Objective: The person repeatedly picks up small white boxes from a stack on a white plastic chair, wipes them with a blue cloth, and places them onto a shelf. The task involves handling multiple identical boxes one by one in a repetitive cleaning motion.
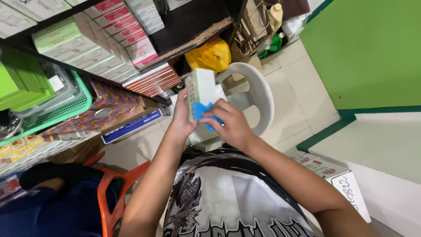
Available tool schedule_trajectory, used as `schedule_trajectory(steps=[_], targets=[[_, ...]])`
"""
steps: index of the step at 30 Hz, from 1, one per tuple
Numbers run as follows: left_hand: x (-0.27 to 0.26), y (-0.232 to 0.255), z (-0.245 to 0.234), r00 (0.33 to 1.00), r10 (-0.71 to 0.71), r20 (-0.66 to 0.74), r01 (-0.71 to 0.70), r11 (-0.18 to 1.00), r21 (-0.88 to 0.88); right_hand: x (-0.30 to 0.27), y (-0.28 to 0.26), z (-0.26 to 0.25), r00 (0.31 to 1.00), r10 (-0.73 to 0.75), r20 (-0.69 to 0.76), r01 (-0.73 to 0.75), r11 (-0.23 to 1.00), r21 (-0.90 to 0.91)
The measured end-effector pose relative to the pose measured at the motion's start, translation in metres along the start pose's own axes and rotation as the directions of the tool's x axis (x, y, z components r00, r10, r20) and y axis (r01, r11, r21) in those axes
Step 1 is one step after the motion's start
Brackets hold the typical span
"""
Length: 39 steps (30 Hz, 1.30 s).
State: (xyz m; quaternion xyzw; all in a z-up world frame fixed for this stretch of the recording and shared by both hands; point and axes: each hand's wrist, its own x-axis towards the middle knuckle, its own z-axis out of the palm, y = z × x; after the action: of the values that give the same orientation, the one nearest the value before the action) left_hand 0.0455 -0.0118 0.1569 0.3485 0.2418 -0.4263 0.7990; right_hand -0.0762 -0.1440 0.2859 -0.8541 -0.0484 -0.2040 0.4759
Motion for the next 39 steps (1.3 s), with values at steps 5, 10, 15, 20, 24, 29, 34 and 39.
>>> schedule_trajectory(steps=[5,10,15,20,24,29,34,39], targets=[[-0.018,-0.005,0.01,0.997,-0.017,-0.078,0.013,0.999,-0.051,-0.003,0.039,-0.014,0.991,0.09,-0.097,-0.085,0.995,0.053],[0.014,-0.035,0.006,0.997,-0.054,-0.048,0.043,0.975,-0.216,0.007,0.034,-0.009,0.968,-0.006,-0.25,-0.013,0.997,-0.072],[0.038,-0.041,-0.005,0.986,-0.027,-0.162,-0.007,0.978,-0.206,-0.007,0.036,-0.007,0.99,-0.129,0.048,0.136,0.972,-0.191],[0.007,-0.051,0.026,0.988,-0.001,-0.152,-0.027,0.983,-0.182,0.013,0.043,-0.011,0.99,0.011,-0.139,-0.025,0.995,-0.098],[0.026,-0.059,0.002,0.976,0.045,-0.214,-0.078,0.985,-0.152,0.008,0.023,0.005,0.991,-0.131,0.007,0.131,0.978,-0.165],[0.012,-0.04,0.005,0.99,0.051,-0.132,-0.058,0.997,-0.053,-0.007,0.06,-0.012,0.997,-0.053,-0.058,0.049,0.996,-0.073],[-0.034,-0.026,0.033,0.974,0.204,-0.097,-0.193,0.975,0.11,0.006,0.089,-0.031,0.904,0.204,-0.376,-0.185,0.979,0.089],[-0.024,-0.046,0.005,0.801,0.517,0.303,-0.595,0.624,0.506,0.019,0.054,-0.033,0.928,0.254,-0.272,-0.224,0.965,0.138]])
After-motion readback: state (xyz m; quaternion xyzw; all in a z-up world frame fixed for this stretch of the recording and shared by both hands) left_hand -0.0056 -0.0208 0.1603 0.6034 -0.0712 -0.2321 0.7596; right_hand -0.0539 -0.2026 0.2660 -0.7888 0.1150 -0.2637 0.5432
